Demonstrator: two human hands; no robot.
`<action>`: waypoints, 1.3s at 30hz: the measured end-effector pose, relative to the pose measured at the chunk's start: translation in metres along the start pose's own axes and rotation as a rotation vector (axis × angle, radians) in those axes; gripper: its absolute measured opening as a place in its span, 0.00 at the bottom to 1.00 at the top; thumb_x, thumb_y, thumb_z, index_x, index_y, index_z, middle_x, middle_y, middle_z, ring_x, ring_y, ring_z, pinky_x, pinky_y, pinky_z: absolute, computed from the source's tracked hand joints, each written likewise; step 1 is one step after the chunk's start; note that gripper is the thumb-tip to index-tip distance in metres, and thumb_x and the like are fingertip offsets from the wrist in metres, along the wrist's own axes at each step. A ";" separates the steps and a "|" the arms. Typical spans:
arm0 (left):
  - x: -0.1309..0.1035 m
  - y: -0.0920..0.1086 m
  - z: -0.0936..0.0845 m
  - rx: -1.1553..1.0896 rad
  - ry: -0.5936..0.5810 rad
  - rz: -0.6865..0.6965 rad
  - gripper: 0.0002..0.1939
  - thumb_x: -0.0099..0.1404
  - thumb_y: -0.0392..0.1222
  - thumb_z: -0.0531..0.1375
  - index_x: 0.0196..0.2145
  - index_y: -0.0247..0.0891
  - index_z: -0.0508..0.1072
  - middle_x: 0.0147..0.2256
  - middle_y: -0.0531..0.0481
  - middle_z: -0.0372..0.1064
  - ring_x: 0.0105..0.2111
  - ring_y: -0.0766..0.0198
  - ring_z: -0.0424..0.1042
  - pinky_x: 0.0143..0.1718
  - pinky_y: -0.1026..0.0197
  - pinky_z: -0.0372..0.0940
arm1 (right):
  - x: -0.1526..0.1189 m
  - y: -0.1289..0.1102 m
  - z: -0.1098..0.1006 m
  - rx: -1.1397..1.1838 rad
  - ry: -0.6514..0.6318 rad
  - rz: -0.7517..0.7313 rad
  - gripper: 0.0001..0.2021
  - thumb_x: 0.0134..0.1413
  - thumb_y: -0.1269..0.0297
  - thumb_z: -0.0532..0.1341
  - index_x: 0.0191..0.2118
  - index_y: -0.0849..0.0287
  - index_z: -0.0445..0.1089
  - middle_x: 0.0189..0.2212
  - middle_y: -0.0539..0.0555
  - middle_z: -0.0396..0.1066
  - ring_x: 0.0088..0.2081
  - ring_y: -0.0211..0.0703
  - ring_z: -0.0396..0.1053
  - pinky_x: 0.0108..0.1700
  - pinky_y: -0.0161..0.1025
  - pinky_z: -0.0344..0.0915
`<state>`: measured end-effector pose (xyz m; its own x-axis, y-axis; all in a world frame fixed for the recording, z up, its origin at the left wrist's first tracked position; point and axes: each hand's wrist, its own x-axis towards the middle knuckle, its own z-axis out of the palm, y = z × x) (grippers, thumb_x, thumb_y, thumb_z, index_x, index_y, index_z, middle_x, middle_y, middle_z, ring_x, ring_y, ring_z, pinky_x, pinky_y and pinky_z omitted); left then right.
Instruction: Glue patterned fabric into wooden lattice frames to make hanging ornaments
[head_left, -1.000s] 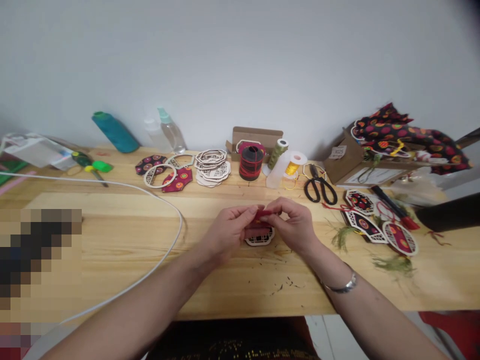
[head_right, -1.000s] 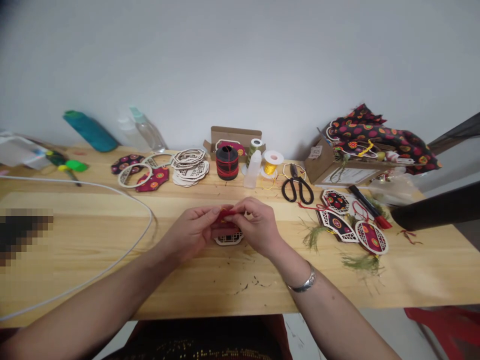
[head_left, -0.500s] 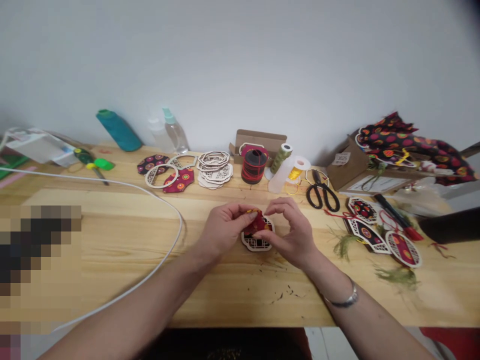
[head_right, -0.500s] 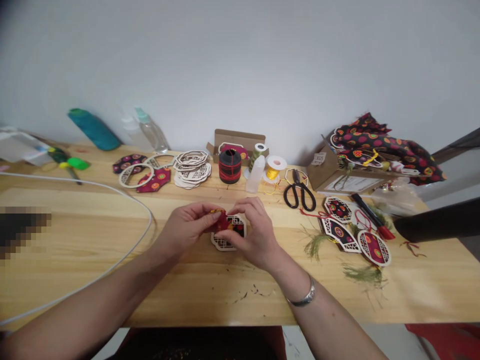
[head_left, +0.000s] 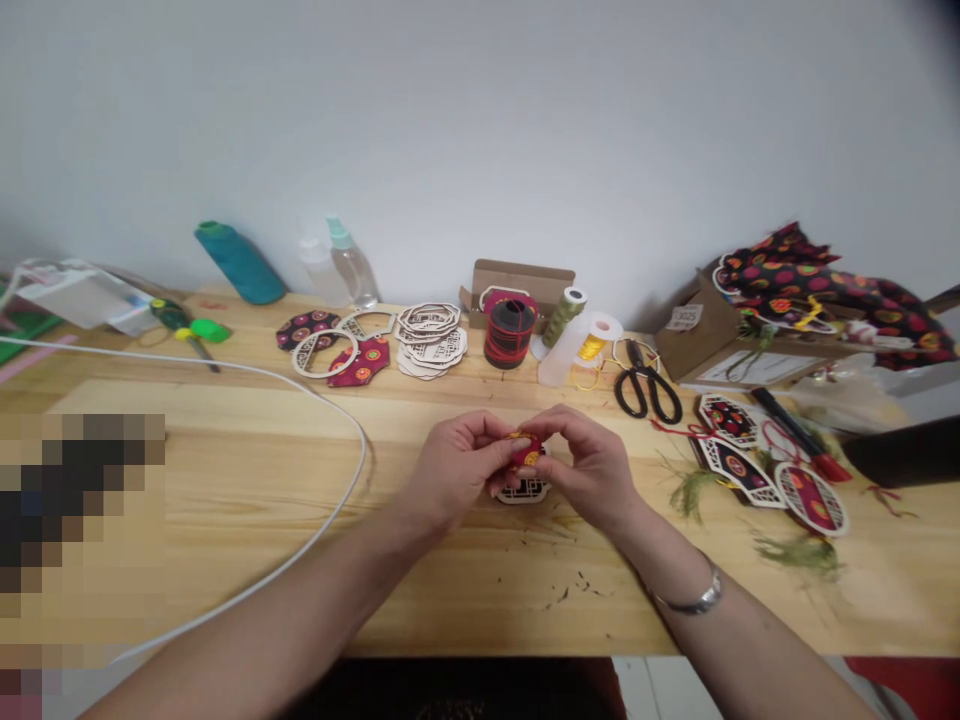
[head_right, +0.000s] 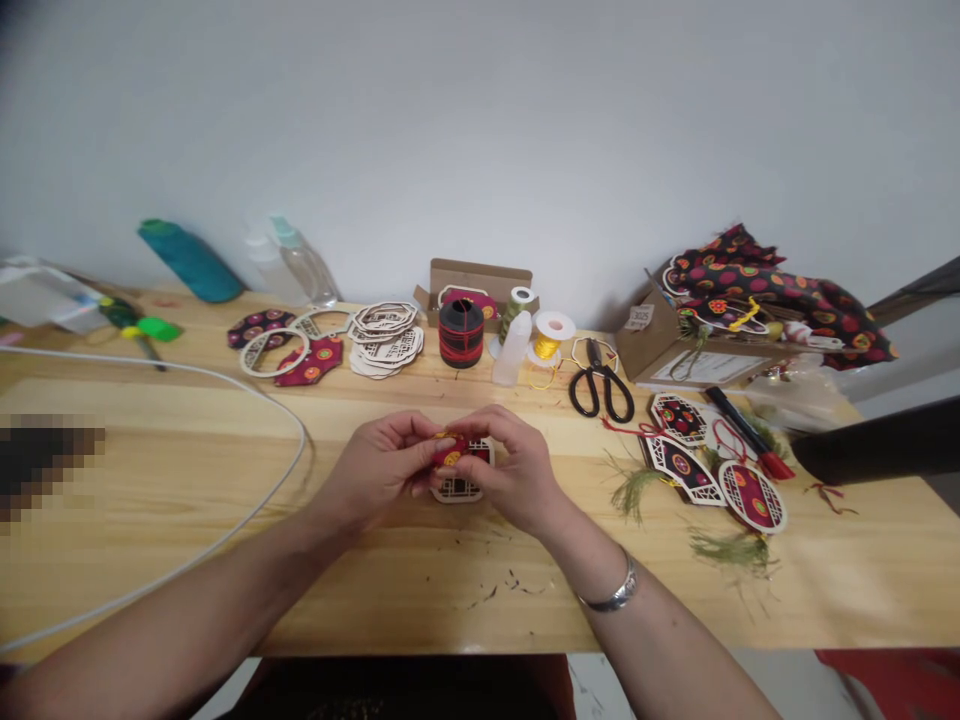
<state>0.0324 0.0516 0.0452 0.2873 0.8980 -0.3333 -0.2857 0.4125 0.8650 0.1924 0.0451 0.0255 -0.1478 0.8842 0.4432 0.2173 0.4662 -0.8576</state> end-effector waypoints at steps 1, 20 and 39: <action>0.000 0.000 0.000 0.019 -0.015 0.005 0.14 0.44 0.43 0.71 0.22 0.34 0.70 0.17 0.53 0.71 0.15 0.72 0.65 0.15 0.71 0.56 | 0.000 0.001 0.001 0.035 0.013 0.055 0.10 0.43 0.65 0.71 0.35 0.55 0.75 0.30 0.51 0.74 0.32 0.40 0.71 0.36 0.39 0.69; -0.002 -0.005 -0.005 0.286 -0.118 0.169 0.07 0.56 0.42 0.64 0.29 0.35 0.76 0.20 0.52 0.72 0.18 0.69 0.69 0.22 0.67 0.66 | 0.004 -0.004 -0.002 0.416 0.011 0.517 0.10 0.37 0.60 0.71 0.20 0.59 0.71 0.18 0.48 0.73 0.21 0.36 0.69 0.25 0.34 0.67; 0.001 0.001 -0.002 -0.020 -0.042 0.012 0.12 0.49 0.43 0.68 0.30 0.31 0.79 0.25 0.48 0.75 0.22 0.68 0.71 0.25 0.67 0.66 | 0.004 -0.002 -0.006 -0.445 0.073 -0.423 0.19 0.49 0.58 0.68 0.48 0.53 0.73 0.39 0.56 0.74 0.41 0.48 0.68 0.45 0.50 0.65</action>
<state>0.0303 0.0530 0.0446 0.3215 0.8959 -0.3066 -0.3074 0.4050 0.8611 0.1971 0.0478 0.0304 -0.2459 0.6126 0.7512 0.5381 0.7309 -0.4199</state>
